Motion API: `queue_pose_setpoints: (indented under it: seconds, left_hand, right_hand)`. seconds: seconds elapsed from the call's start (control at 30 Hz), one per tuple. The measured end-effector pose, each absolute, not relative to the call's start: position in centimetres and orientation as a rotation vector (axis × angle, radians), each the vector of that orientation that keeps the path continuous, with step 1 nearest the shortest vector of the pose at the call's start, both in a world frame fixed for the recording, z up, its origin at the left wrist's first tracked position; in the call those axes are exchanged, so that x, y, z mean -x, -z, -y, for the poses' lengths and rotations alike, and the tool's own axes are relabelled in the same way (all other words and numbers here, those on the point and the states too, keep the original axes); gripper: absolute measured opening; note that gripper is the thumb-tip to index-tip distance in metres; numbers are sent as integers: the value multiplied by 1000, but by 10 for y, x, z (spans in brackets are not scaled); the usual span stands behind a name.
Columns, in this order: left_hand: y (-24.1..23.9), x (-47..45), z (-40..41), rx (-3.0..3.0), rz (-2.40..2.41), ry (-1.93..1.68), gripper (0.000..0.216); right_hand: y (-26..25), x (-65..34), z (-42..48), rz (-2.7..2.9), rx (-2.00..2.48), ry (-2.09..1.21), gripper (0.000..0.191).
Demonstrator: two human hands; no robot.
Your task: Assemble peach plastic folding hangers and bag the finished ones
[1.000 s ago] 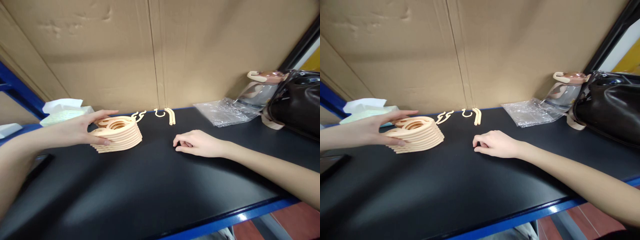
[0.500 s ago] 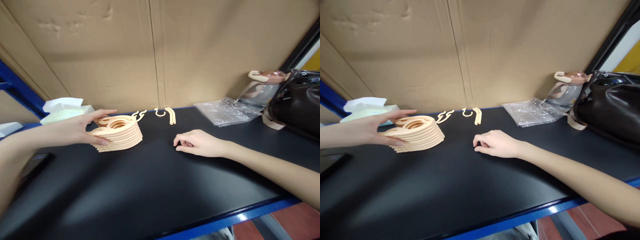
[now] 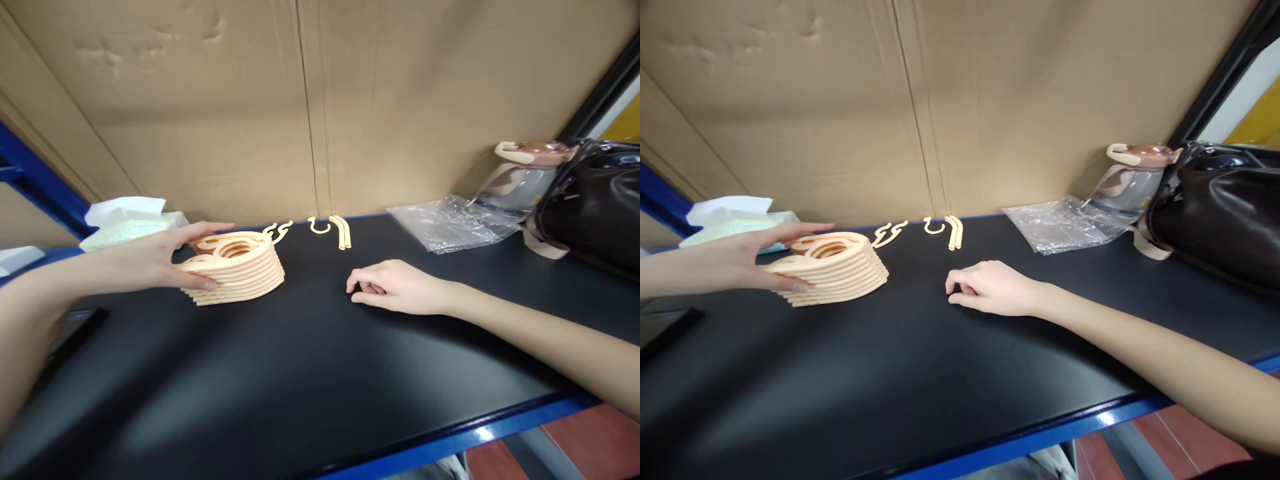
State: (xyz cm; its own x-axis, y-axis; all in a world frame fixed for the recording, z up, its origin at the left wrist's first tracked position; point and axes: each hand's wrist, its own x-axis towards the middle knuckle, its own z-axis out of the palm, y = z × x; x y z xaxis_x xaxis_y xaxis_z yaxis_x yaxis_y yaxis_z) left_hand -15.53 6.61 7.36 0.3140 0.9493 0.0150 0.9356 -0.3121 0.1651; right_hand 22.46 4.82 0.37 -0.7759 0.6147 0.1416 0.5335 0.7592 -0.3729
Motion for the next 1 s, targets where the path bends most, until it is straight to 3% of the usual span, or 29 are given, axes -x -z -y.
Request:
queue_pose_setpoints:
  seconds: [0.13,0.3,0.4,0.5,0.57,0.73,1.0]
  left_hand:
    - [-74,156,-64,-2511,-1743,-111,81]
    - [-80,151,-61,-2659,-1675,-220,95]
    - [-85,123,-48,-2877,-1595,-640,80]
    - [-77,79,-25,-3123,-1404,-916,42]
    - [-62,51,-9,-3186,-1177,-765,28]
    - [-19,13,12,-3080,-790,-302,37]
    - [-5,16,2,-2831,-904,-244,41]
  right_hand:
    - [-3,-224,-49,2699,891,-462,13]
    - [-3,-224,-49,2696,887,-461,13]
    - [-3,-223,-49,2694,893,-456,13]
    - [-4,-222,-49,2691,899,-458,13]
    - [-5,-222,-49,2688,899,-460,12]
    - [-3,-222,-49,2670,898,-478,11]
    - [-13,-215,-64,2664,911,-637,19]
